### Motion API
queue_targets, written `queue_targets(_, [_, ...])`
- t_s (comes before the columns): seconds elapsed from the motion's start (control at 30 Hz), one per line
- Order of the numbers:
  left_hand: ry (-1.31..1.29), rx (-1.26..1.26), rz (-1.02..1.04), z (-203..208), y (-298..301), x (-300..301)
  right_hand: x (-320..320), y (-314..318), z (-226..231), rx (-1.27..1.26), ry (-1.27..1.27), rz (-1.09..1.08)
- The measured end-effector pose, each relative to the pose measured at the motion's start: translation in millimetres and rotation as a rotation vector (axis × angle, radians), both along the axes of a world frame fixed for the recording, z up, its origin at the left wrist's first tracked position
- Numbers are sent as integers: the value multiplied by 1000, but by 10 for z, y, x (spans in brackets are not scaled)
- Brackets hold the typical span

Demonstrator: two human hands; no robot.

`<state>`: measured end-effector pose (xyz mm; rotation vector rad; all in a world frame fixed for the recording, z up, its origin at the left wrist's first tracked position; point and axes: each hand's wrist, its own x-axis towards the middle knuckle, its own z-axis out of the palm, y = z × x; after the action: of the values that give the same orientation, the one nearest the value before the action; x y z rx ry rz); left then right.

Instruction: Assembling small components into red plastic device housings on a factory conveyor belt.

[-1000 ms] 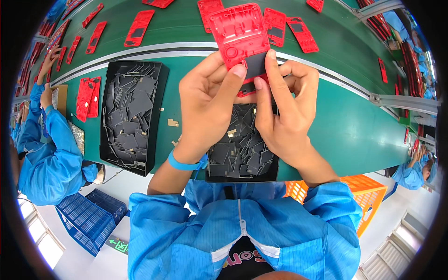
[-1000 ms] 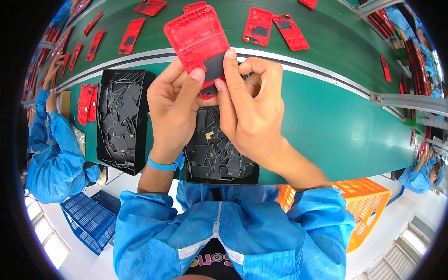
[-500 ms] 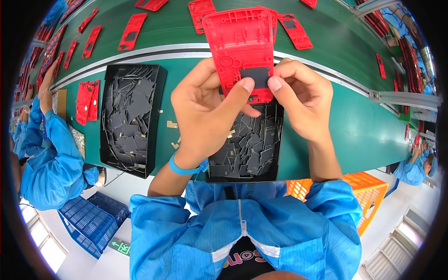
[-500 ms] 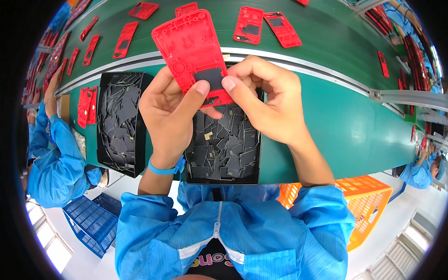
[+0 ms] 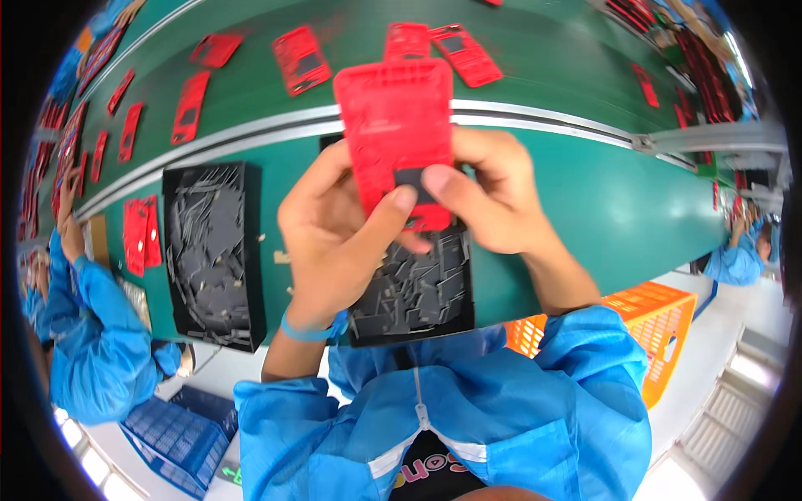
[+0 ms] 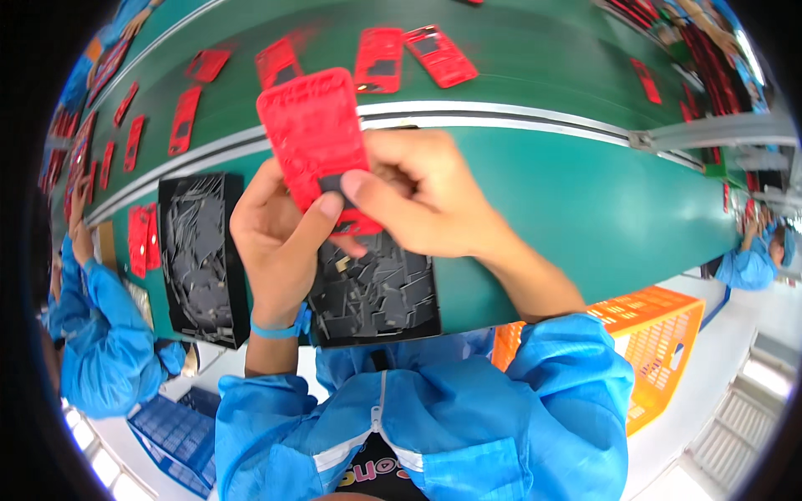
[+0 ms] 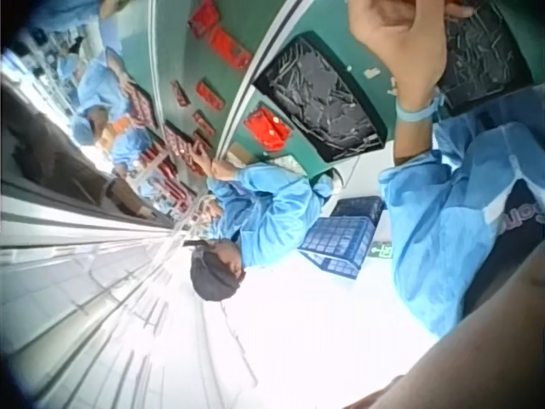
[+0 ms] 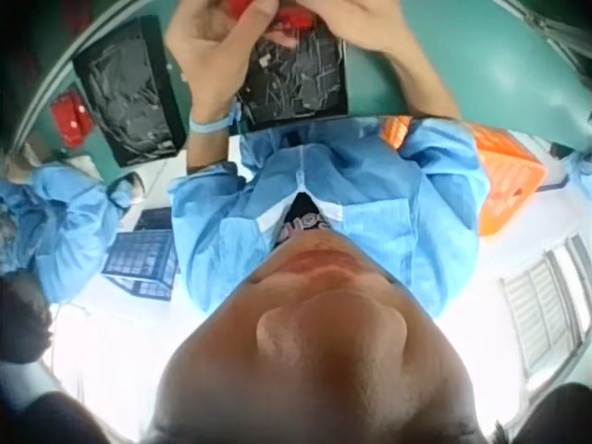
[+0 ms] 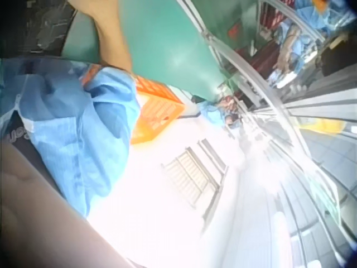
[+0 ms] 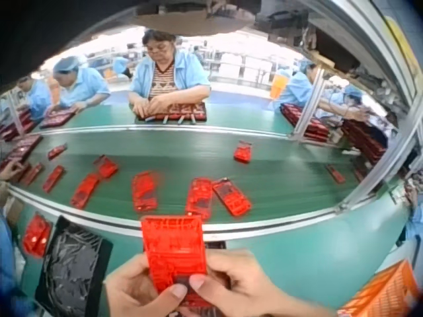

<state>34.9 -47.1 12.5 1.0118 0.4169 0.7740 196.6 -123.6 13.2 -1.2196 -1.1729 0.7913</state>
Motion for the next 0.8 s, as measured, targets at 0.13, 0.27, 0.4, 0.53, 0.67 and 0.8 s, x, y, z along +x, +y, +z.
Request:
queue_targets(0.13, [26,30,-102,-124,62,-32,65,-23,-52,129,-272,-1])
queue_targets(0.27, [213,95,-5,-78,23,85,609,2,-197,222,-411,-157])
queue_targets(0.4, [247,99,95,-104,171,130,2378,-24,-360,-272,-292,-539])
queue_targets(0.53, [251,105,124,-188,280,80,3008,-140,-621,-503,-556,-418])
queue_targets(0.67, [275,105,138,-243,369,37,3214,-174,-475,-582,-442,-217])
queue_targets(0.8, [267,77,136,-259,422,90,3670,-331,-626,-643,-516,-453])
